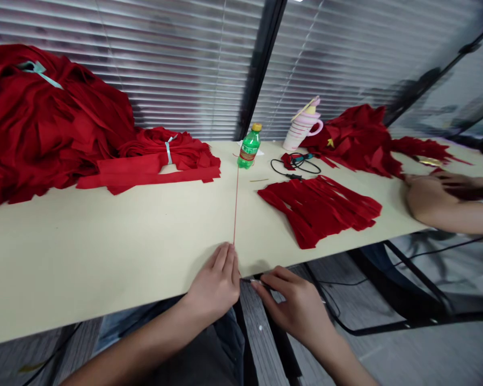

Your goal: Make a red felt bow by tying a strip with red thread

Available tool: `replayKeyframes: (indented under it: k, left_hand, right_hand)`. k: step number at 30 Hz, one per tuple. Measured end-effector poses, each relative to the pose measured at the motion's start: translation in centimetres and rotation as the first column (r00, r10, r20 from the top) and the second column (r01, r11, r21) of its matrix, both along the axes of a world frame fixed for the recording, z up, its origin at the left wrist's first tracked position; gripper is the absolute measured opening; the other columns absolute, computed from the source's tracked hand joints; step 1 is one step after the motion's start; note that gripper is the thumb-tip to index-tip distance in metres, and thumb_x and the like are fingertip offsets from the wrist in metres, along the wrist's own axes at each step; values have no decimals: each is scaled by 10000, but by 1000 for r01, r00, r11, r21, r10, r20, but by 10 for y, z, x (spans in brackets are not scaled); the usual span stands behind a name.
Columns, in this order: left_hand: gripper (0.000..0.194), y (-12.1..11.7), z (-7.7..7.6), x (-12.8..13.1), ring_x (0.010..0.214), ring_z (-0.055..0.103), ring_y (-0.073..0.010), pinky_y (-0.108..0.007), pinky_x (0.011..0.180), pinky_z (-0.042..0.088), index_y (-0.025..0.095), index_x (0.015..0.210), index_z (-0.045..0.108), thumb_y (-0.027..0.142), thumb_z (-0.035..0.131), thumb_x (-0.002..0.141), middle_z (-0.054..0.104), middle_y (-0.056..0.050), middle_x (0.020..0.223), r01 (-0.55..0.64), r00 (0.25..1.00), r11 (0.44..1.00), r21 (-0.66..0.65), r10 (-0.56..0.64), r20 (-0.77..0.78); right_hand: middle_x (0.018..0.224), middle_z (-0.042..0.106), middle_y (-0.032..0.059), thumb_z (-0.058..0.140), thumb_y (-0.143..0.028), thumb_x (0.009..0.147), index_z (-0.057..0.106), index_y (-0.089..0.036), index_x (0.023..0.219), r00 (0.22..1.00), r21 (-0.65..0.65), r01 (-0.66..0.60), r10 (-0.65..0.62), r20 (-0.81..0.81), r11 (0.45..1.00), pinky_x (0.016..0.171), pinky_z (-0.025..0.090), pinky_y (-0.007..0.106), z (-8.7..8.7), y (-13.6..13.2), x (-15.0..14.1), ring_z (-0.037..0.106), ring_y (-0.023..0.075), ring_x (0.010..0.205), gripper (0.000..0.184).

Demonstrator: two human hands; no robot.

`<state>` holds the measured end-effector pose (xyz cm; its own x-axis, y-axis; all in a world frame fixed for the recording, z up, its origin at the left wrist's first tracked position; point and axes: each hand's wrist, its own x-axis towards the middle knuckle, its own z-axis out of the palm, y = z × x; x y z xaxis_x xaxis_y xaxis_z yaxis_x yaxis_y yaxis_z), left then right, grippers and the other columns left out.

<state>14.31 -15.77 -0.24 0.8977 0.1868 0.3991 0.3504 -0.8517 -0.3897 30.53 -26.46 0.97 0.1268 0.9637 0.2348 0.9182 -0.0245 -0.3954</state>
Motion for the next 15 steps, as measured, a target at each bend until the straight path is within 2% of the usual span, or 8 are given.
replayKeyframes:
  k: [9,15]
  left_hand:
    - [387,-2,-2,1,1132,573,-263,-429,956,454,35,1095,608,337,604,852,624,-186,1172,-14,1000,999,39,14,-10]
    - [374,-2,-3,2,1114,585,-257,-432,950,456,43,1085,612,340,599,858,634,-176,1155,-15,1000,999,52,15,1]
  right_hand:
    - [655,556,24,493,-408,905,644,-194,687,1000,-13,-14,14,-15,1000,554,406,238,2,1,3,556,130,575,341]
    - [656,563,29,513,-407,893,665,-196,695,999,-4,8,-9,-38,1000,558,407,251,-4,-3,17,562,141,580,327]
